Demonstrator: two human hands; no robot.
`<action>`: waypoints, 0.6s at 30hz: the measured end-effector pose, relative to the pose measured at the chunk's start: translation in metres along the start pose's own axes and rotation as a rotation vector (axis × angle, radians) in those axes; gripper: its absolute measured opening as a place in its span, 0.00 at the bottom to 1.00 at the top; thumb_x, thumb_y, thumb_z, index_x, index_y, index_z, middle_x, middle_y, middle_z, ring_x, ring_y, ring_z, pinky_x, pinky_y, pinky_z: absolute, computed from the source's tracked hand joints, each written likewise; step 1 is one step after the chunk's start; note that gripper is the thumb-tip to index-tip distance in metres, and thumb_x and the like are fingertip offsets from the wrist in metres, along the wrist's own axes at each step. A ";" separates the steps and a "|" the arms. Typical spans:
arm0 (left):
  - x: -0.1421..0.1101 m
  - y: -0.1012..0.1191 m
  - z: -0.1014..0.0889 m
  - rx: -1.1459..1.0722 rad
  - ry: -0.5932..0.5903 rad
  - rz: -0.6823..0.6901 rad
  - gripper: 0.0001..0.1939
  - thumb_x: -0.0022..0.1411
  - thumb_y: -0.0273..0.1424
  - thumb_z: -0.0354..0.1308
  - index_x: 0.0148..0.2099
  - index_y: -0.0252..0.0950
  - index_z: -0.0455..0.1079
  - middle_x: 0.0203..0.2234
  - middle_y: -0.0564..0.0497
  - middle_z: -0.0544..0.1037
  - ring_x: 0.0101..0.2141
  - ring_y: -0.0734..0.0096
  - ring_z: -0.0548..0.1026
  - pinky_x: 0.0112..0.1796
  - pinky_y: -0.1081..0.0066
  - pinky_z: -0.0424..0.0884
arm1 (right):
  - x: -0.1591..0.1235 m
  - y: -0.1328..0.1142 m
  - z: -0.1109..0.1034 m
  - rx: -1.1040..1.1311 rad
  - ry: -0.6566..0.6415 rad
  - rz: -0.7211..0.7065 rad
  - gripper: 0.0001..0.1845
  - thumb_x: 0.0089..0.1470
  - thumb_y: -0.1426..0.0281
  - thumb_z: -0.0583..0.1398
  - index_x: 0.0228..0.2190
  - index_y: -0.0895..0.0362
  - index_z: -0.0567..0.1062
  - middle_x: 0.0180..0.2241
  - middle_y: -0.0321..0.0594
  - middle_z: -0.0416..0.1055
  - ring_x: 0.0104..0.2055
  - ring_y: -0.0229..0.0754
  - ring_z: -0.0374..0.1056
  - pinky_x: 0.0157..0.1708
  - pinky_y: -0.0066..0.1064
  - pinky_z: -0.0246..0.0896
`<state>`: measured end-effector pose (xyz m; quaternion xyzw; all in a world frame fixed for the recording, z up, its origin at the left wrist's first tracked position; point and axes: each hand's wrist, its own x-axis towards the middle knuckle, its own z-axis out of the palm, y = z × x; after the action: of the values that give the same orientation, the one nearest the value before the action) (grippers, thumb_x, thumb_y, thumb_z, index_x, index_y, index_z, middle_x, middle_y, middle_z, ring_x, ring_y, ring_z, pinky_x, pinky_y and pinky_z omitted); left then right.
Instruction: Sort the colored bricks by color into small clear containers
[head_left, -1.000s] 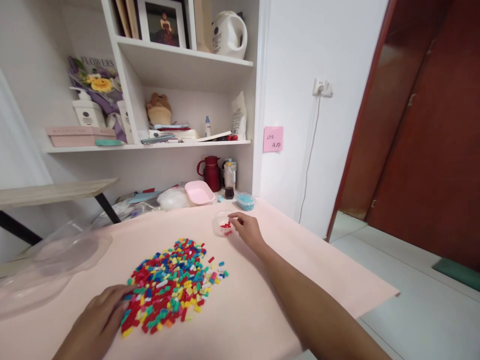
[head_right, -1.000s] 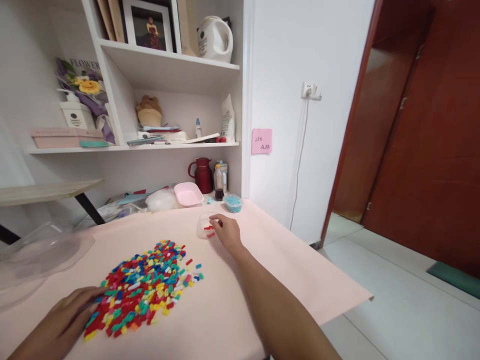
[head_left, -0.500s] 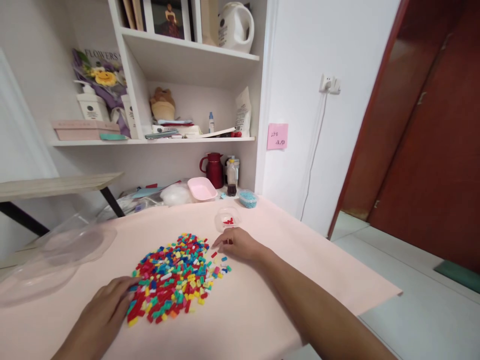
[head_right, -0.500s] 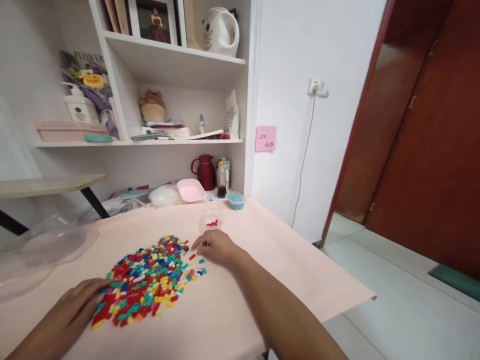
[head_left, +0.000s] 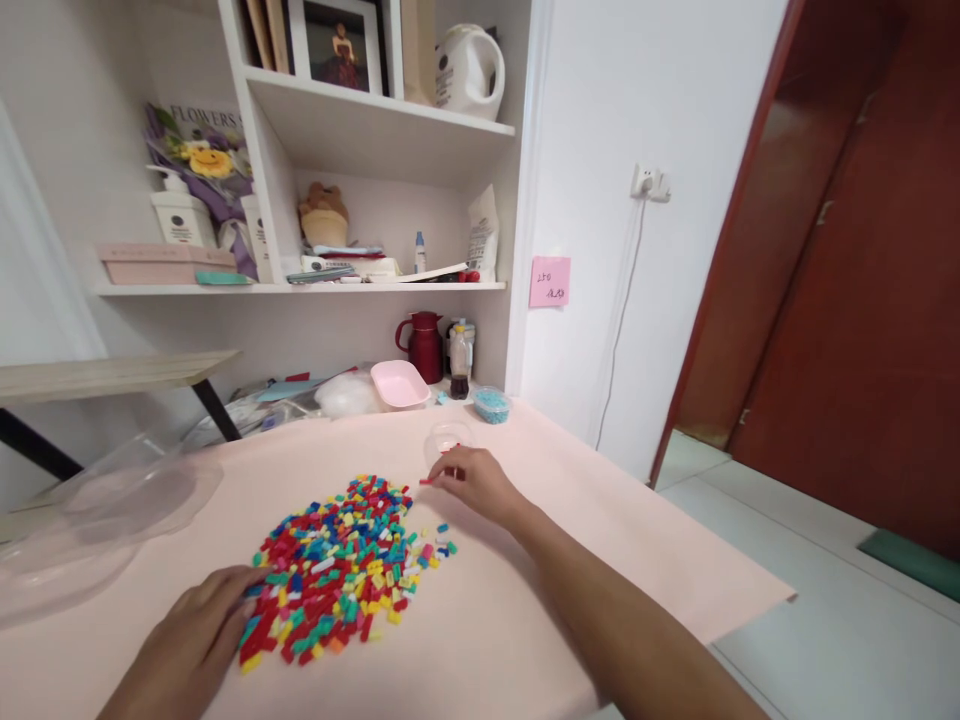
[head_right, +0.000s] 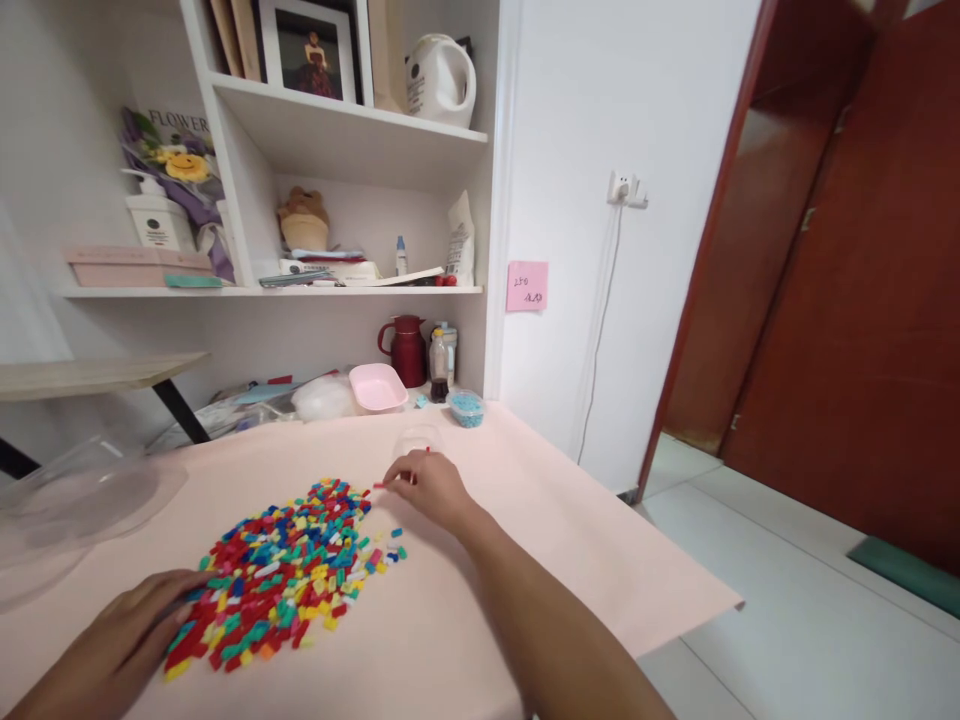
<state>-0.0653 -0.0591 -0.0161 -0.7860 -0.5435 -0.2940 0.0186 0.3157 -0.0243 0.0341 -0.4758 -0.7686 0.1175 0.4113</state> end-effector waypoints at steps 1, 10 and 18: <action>0.000 -0.001 0.001 -0.002 0.006 -0.002 0.16 0.58 0.44 0.49 0.41 0.49 0.76 0.40 0.53 0.82 0.41 0.62 0.79 0.43 0.63 0.77 | 0.002 0.002 -0.004 0.045 0.085 0.023 0.06 0.52 0.69 0.61 0.30 0.53 0.80 0.29 0.36 0.75 0.28 0.37 0.65 0.31 0.27 0.58; -0.001 -0.003 0.004 0.009 0.011 0.006 0.15 0.58 0.43 0.50 0.41 0.50 0.76 0.39 0.54 0.81 0.40 0.63 0.79 0.42 0.64 0.77 | 0.014 0.045 -0.022 0.038 0.447 0.338 0.14 0.52 0.59 0.59 0.36 0.53 0.78 0.28 0.35 0.71 0.28 0.39 0.66 0.27 0.28 0.61; -0.001 0.005 -0.003 0.040 -0.006 -0.010 0.16 0.59 0.43 0.49 0.41 0.48 0.75 0.40 0.53 0.81 0.42 0.62 0.79 0.43 0.63 0.76 | 0.007 0.024 -0.012 0.305 0.030 0.120 0.11 0.55 0.64 0.59 0.34 0.57 0.78 0.27 0.36 0.72 0.27 0.37 0.67 0.31 0.29 0.64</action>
<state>-0.0627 -0.0630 -0.0125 -0.7838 -0.5531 -0.2807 0.0311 0.3383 -0.0089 0.0319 -0.4544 -0.7060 0.2501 0.4823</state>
